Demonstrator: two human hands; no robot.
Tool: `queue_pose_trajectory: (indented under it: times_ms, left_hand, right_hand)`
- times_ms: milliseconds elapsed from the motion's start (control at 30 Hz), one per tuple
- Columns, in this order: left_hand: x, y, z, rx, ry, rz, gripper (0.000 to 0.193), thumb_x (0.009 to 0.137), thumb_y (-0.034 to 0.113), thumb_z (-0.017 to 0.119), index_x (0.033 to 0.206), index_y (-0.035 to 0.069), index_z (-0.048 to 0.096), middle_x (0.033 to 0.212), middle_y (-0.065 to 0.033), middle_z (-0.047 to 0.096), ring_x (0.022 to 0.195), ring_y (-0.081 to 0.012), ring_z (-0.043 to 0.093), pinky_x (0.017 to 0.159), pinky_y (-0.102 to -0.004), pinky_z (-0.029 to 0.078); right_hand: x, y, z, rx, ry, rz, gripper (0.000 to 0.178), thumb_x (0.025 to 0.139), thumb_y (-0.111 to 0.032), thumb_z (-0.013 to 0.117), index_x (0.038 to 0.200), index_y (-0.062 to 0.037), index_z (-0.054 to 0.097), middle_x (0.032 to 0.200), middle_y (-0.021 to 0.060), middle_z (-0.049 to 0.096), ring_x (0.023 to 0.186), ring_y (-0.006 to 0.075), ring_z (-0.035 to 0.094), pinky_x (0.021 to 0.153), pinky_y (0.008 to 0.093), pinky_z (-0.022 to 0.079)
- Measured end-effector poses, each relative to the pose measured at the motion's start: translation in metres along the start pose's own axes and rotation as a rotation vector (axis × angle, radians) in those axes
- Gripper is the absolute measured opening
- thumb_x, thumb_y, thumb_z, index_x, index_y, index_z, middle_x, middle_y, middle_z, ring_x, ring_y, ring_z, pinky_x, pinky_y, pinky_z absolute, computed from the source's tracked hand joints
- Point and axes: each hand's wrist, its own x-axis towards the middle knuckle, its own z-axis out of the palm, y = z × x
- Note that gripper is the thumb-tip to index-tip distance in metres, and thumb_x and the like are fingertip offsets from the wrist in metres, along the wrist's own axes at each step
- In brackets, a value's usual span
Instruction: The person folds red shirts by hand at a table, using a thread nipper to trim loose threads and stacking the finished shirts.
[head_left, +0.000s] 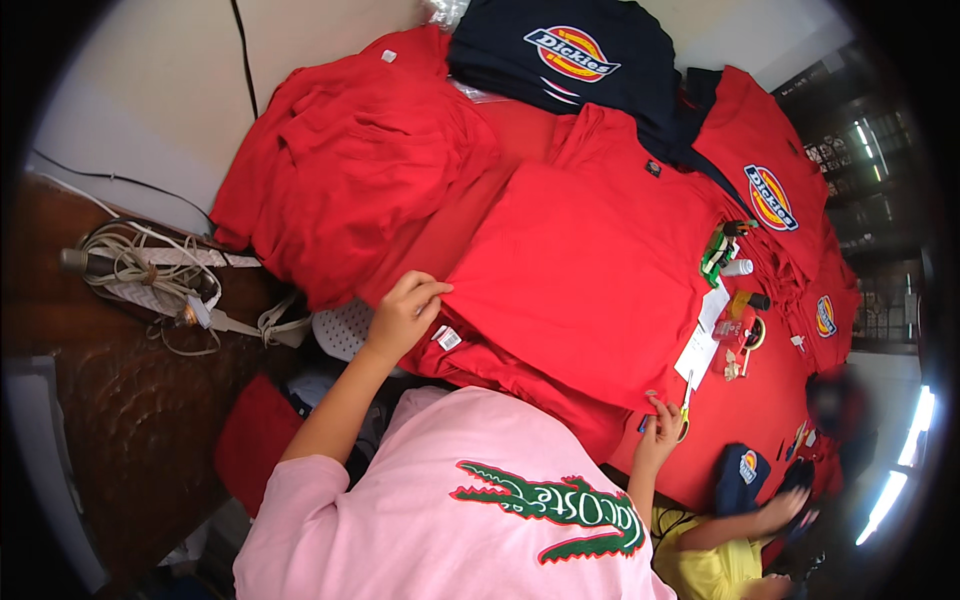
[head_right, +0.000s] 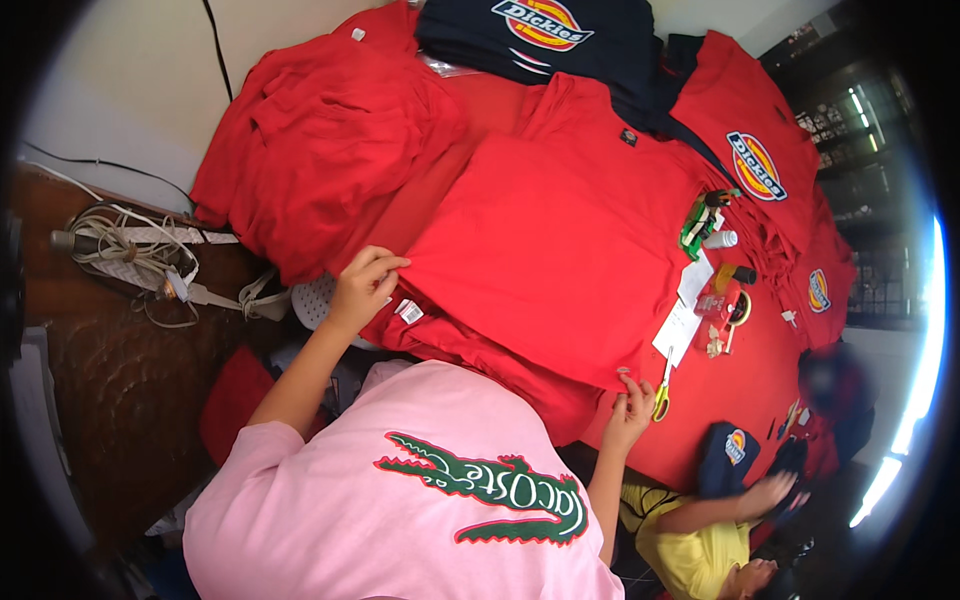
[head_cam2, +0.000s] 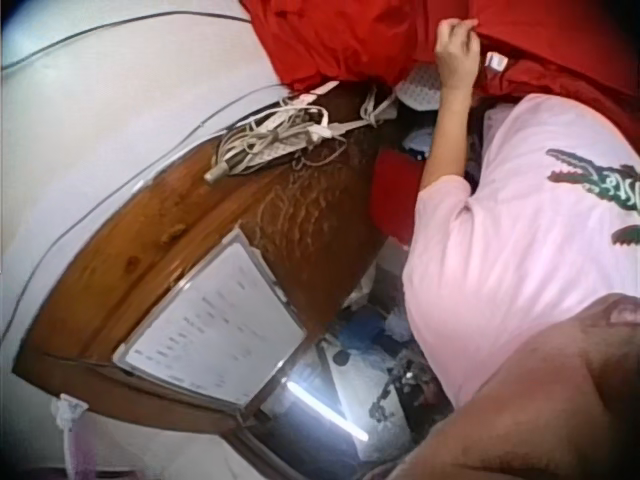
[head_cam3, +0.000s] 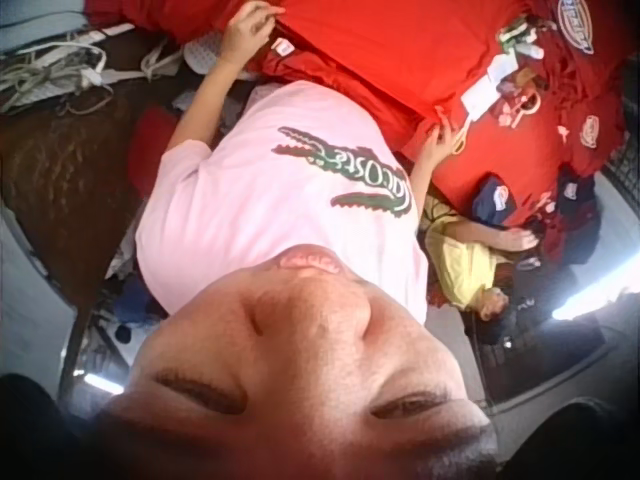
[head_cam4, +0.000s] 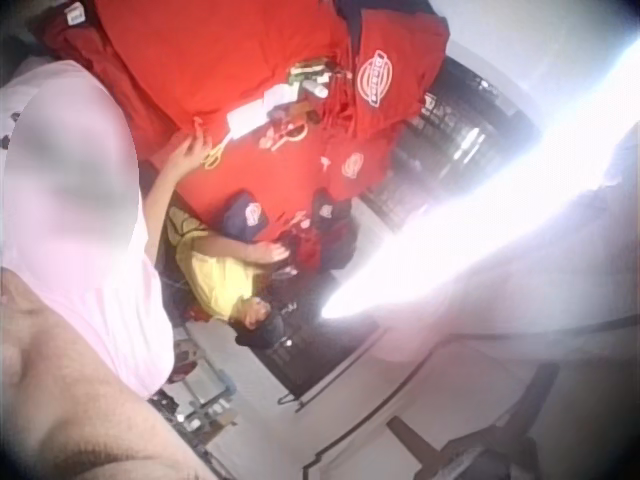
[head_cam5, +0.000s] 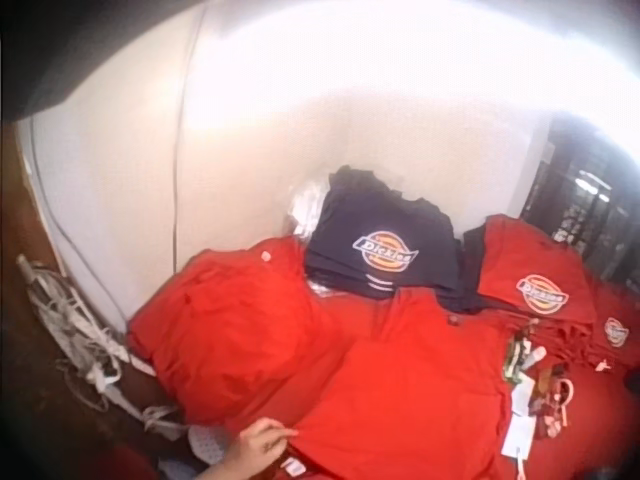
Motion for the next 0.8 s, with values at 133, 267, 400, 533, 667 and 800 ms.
queue_pose_trajectory:
  times_ms: [133, 267, 400, 533, 667, 800]
  left_hand:
    - [-0.008, 0.013, -0.027, 0.031, 0.139, 0.047, 0.021, 0.085, -0.004, 0.071, 0.102, 0.005, 0.079, 0.096, -0.0072, 0.068, 0.076, -0.0189, 0.069, 0.064, -0.0312, 0.056]
    - [-0.021, 0.007, -0.047, 0.024, -0.117, -0.202, 0.014, 0.087, 0.0, 0.069, 0.098, 0.002, 0.077, 0.093, -0.0103, 0.067, 0.074, -0.0215, 0.069, 0.065, -0.0318, 0.056]
    - [-0.028, -0.023, -0.058, 0.151, -0.629, -0.388, 0.019, 0.083, 0.006, 0.068, 0.099, 0.003, 0.078, 0.086, -0.0154, 0.067, 0.084, -0.0261, 0.071, 0.078, -0.0386, 0.055]
    - [0.013, -0.021, -0.04, 0.188, -0.512, -0.334, 0.021, 0.084, 0.003, 0.064, 0.102, 0.0, 0.074, 0.091, -0.0188, 0.07, 0.082, -0.0269, 0.071, 0.078, -0.0381, 0.055]
    - [0.087, -0.028, 0.018, -0.061, -0.269, -0.272, 0.017, 0.098, 0.009, 0.069, 0.109, -0.004, 0.071, 0.101, -0.0146, 0.076, 0.095, -0.0183, 0.073, 0.086, -0.0317, 0.056]
    - [0.15, -0.066, 0.07, -0.222, -0.067, -0.284, 0.026, 0.095, 0.019, 0.076, 0.112, 0.0, 0.075, 0.103, -0.0116, 0.078, 0.095, -0.0183, 0.073, 0.088, -0.0326, 0.056]
  right_hand:
    - [-0.001, -0.02, -0.033, -0.087, 0.048, -0.194, 0.029, 0.085, 0.011, 0.058, 0.107, 0.0001, 0.073, 0.098, 0.014, 0.065, 0.085, 0.0277, 0.065, 0.078, 0.0371, 0.053]
    - [-0.031, -0.031, -0.061, -0.142, -0.161, -0.213, 0.024, 0.073, 0.007, 0.061, 0.093, 0.0005, 0.072, 0.083, 0.014, 0.06, 0.076, 0.031, 0.063, 0.067, 0.0388, 0.05]
    - [-0.046, -0.019, -0.07, -0.065, -0.458, 0.03, 0.01, 0.087, -0.009, 0.072, 0.089, 0.001, 0.073, 0.073, 0.0127, 0.06, 0.064, 0.0251, 0.06, 0.061, 0.0355, 0.045]
    - [-0.03, 0.044, -0.038, 0.255, -0.199, 0.352, 0.026, 0.104, -0.02, 0.064, 0.096, 0.0016, 0.075, 0.078, 0.0036, 0.066, 0.07, 0.0134, 0.062, 0.062, 0.0293, 0.044]
    - [0.045, 0.073, -0.001, 0.583, 0.03, 0.534, 0.03, 0.109, -0.028, 0.057, 0.113, -0.0037, 0.074, 0.088, 0.0003, 0.069, 0.074, 0.0087, 0.063, 0.062, 0.0246, 0.046]
    - [0.118, 0.104, 0.044, 0.791, 0.091, 0.7, 0.027, 0.105, -0.03, 0.063, 0.115, -0.0077, 0.074, 0.085, -0.0029, 0.067, 0.07, 0.006, 0.059, 0.054, 0.0224, 0.04]
